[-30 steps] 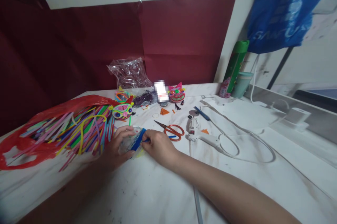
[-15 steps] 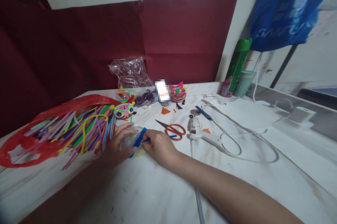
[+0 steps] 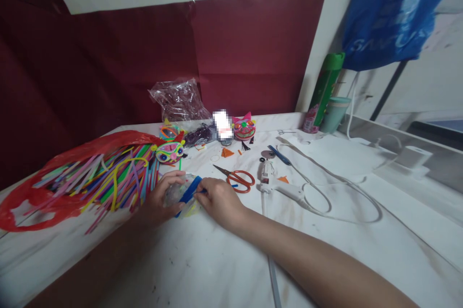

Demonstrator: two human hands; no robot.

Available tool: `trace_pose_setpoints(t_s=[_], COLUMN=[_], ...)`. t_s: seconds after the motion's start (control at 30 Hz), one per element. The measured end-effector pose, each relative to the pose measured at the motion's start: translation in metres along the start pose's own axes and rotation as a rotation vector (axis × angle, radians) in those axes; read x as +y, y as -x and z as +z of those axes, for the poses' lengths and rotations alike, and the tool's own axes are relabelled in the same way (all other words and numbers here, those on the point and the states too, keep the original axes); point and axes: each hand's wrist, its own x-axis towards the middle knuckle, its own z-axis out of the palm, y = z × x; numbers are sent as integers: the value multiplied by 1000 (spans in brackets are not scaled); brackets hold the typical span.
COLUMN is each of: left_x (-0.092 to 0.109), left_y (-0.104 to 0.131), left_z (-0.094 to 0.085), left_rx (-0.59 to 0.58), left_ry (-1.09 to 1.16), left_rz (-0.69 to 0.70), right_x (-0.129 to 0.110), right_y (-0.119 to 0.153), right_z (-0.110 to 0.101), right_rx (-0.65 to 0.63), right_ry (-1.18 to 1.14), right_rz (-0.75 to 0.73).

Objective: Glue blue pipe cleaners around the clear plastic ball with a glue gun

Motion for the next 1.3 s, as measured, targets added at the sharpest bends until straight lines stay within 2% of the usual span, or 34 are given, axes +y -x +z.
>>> trace_pose_setpoints(t_s=[0.3,0.47,0.8,1.13,1.3], left_x=[6,4,9,7,2], left_y=[-1,-3,-4,-1,2], left_z=[-2,0,-2,-4,-9], left_rx=[-36,30,11,-24,-82], left_ry=[-22,-56,-143,47,76], left_rz=[6,-2,-44,-266,-228], right_x=[-3,-4,-4,-5,0], right_y=[-1,0,1,1,1], right_z=[0,2,6,-1,-5], right_rx=[-14,4,6,23,2], right_ry=[36,55,63,39,20], right_rz=[32,0,-37,-19,-45])
